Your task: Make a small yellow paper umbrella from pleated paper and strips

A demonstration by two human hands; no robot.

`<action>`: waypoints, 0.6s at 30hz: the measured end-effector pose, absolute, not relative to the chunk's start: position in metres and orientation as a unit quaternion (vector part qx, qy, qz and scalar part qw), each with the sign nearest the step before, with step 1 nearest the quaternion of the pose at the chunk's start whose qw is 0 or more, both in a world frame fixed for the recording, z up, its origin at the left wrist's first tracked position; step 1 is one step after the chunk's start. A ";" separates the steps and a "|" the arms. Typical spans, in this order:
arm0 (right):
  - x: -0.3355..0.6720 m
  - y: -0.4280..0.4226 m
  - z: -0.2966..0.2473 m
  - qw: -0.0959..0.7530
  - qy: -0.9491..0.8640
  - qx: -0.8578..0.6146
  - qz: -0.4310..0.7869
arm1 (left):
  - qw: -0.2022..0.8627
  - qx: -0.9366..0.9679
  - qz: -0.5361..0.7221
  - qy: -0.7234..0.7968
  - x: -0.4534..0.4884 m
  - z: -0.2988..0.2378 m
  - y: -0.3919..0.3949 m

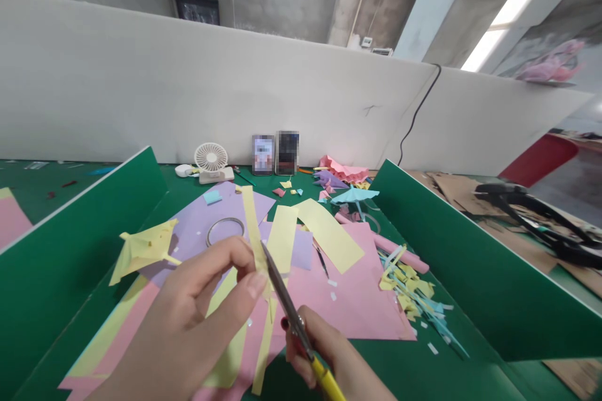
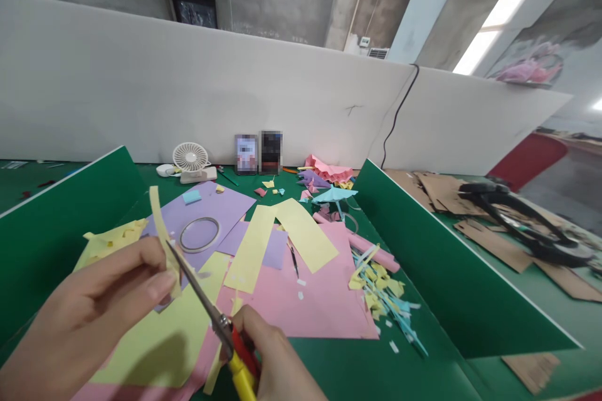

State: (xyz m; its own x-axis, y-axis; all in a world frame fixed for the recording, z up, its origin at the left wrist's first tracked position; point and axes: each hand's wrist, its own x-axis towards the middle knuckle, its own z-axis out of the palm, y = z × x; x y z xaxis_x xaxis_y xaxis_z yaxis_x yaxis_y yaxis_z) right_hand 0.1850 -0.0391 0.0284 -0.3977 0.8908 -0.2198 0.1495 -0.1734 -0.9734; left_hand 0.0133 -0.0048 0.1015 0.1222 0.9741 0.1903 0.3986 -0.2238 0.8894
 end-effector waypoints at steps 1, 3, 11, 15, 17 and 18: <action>0.185 -0.038 0.029 0.303 -0.567 -0.458 0.614 | 0.339 0.668 0.413 0.519 0.013 0.101 -0.005; 0.186 -0.038 0.029 0.305 -0.573 -0.460 0.606 | 0.324 0.679 0.409 0.517 0.014 0.102 -0.005; 0.185 -0.042 0.023 0.332 -0.570 -0.483 0.576 | 0.222 0.719 0.445 0.486 0.014 0.108 -0.004; 0.183 -0.043 0.021 0.342 -0.554 -0.488 0.581 | 0.226 0.698 0.442 0.516 0.012 0.107 -0.004; 0.181 -0.043 0.020 0.341 -0.545 -0.489 0.590 | 0.221 0.698 0.436 0.524 0.011 0.107 -0.004; 0.181 -0.043 0.019 0.340 -0.540 -0.490 0.594 | 0.215 0.698 0.437 0.524 0.011 0.107 -0.005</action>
